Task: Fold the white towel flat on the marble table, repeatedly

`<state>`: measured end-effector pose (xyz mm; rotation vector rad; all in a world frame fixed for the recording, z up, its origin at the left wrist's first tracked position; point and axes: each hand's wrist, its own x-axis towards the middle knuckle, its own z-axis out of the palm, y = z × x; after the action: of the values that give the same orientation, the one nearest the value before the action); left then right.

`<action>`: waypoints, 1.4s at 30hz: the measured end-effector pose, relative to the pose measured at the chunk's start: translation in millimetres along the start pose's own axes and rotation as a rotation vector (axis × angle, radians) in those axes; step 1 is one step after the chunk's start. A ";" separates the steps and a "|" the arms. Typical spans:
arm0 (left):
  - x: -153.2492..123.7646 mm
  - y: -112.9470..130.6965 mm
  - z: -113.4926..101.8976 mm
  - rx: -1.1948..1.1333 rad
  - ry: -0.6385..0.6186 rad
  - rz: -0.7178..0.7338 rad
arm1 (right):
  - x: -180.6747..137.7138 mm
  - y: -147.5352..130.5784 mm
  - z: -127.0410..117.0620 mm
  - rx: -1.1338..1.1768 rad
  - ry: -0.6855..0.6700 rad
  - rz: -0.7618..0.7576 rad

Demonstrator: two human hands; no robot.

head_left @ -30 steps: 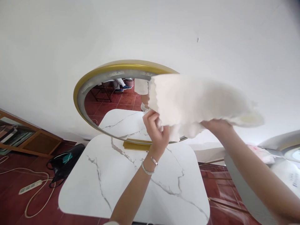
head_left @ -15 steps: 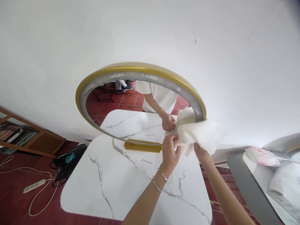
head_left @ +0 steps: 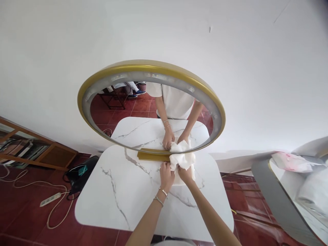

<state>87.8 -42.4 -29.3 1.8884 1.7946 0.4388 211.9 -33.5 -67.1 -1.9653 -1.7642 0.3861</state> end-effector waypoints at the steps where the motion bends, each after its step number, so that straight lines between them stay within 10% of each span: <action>1: -0.5 -3.5 0.1 0.012 -0.006 -0.004 | 3.3 -1.3 2.7 0.005 -0.002 -0.004; 10: -8.4 -17.0 -29.6 0.046 -0.105 0.091 | -18.3 10.7 -29.5 0.108 -0.034 -0.082; 17: -15.6 -18.5 -72.5 0.061 -0.226 0.319 | -42.6 12.6 -82.0 0.072 0.415 -0.160; 26: -21.8 -14.0 -104.8 0.070 -0.211 0.419 | -16.9 10.8 -100.3 0.034 0.214 -0.308; 34: -34.9 -39.3 -150.8 0.064 -0.328 0.459 | -45.0 13.3 -176.2 -0.160 0.133 -0.619; 42: -37.0 -58.4 -153.0 0.074 -0.226 0.522 | -81.9 23.0 -194.7 -0.246 0.117 -0.660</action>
<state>-47.7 -58.5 68.5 2.3507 1.1780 0.3192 318.3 -145.7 78.5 -1.3841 -2.3205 -0.1718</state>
